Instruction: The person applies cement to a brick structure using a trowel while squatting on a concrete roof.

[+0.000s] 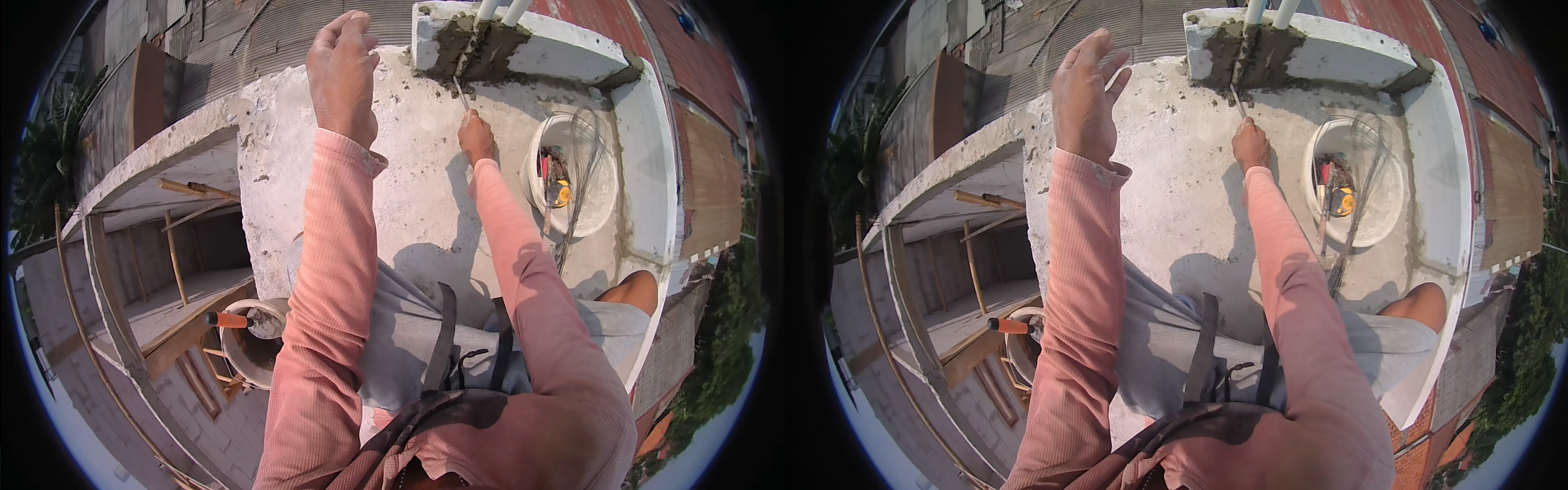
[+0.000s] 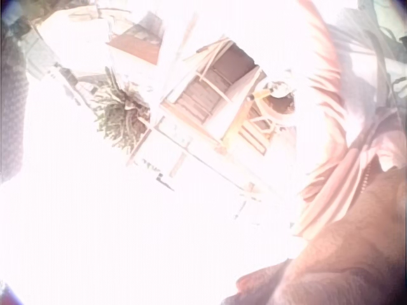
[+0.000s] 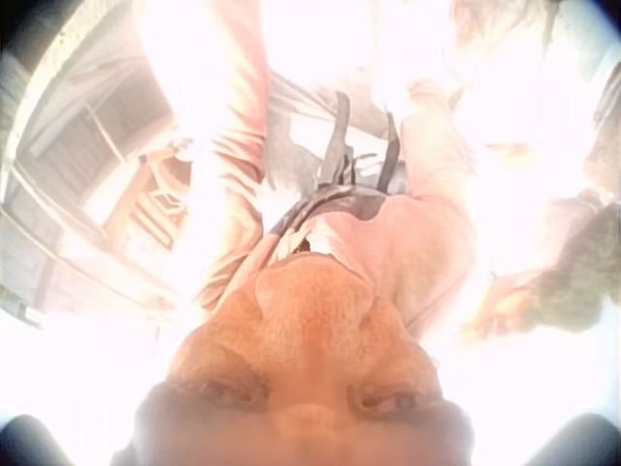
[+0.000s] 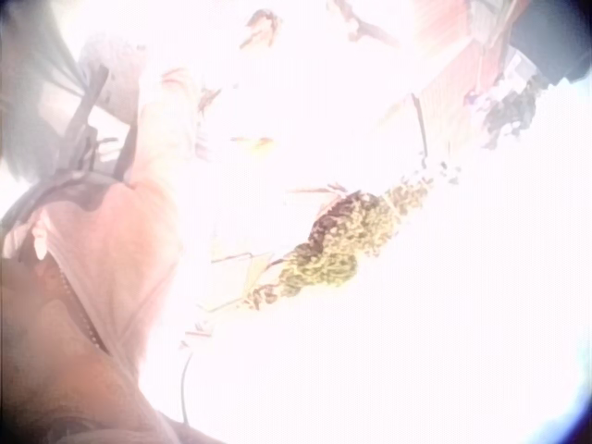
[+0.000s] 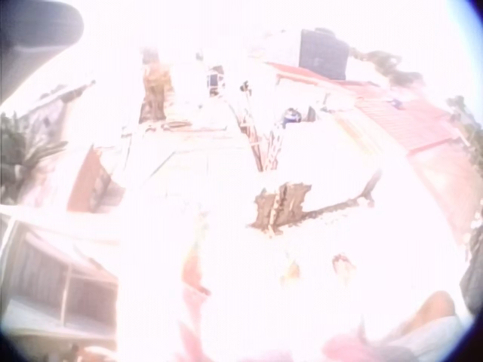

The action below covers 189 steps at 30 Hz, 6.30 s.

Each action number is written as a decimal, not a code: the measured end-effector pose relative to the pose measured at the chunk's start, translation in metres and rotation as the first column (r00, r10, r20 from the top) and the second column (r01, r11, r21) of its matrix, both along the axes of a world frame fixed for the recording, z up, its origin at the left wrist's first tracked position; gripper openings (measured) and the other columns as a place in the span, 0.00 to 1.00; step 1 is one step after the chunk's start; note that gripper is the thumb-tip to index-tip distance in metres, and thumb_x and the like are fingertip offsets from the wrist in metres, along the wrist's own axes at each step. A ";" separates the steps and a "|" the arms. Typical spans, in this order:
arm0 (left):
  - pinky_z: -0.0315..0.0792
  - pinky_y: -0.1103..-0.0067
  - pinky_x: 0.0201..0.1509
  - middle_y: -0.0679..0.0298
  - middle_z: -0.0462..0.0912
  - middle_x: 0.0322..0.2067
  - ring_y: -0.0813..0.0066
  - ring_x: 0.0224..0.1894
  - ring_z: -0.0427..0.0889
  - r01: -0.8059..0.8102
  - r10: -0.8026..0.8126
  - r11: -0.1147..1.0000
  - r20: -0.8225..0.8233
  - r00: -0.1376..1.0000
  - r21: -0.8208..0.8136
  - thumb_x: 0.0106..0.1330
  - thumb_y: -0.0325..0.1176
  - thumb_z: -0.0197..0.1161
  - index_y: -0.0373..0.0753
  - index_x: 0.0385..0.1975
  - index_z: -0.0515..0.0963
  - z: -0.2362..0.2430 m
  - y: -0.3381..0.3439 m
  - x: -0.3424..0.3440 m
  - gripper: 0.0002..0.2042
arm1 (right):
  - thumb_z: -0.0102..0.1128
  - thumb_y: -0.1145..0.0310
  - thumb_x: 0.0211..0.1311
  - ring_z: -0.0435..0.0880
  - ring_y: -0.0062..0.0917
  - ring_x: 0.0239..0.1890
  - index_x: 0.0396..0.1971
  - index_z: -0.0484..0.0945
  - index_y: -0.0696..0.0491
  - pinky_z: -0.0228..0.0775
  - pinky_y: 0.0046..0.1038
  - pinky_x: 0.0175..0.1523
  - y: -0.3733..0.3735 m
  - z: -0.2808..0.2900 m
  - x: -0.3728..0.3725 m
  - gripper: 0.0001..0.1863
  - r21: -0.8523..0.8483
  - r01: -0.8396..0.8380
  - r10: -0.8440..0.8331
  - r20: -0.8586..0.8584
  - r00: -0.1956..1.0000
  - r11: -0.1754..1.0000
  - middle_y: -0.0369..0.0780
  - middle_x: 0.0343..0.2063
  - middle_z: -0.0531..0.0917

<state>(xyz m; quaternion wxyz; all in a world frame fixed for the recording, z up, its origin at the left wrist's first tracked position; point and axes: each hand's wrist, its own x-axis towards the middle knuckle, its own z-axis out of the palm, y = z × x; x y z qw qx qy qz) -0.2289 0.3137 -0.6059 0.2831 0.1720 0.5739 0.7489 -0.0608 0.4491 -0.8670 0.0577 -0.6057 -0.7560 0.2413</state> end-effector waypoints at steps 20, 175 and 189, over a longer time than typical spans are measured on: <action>0.72 0.68 0.62 0.56 0.73 0.58 0.62 0.58 0.77 0.014 -0.014 1.000 0.042 0.999 0.012 0.71 0.42 0.61 0.32 0.60 0.71 -0.005 0.006 -0.002 0.24 | 0.48 0.65 0.73 0.83 0.57 0.44 0.44 0.78 0.58 0.76 0.48 0.49 -0.004 0.033 0.002 0.14 0.185 0.061 -0.009 -0.272 0.962 0.981 0.57 0.39 0.84; 0.71 0.69 0.62 0.55 0.72 0.59 0.61 0.60 0.75 0.012 -0.012 1.000 0.104 0.994 -0.003 0.71 0.45 0.61 0.34 0.62 0.70 0.001 -0.013 -0.017 0.26 | 0.46 0.55 0.72 0.83 0.57 0.47 0.49 0.81 0.53 0.75 0.51 0.54 0.018 0.079 0.017 0.20 0.111 -0.046 0.048 -0.019 0.999 0.993 0.58 0.42 0.84; 0.71 0.69 0.62 0.55 0.72 0.58 0.62 0.60 0.75 0.017 -0.013 0.999 0.078 0.997 -0.051 0.71 0.44 0.62 0.32 0.61 0.70 0.000 -0.014 -0.010 0.26 | 0.46 0.61 0.74 0.84 0.57 0.40 0.45 0.73 0.54 0.76 0.54 0.45 0.000 0.023 -0.014 0.12 0.212 0.091 -0.044 -0.217 0.975 0.973 0.58 0.34 0.85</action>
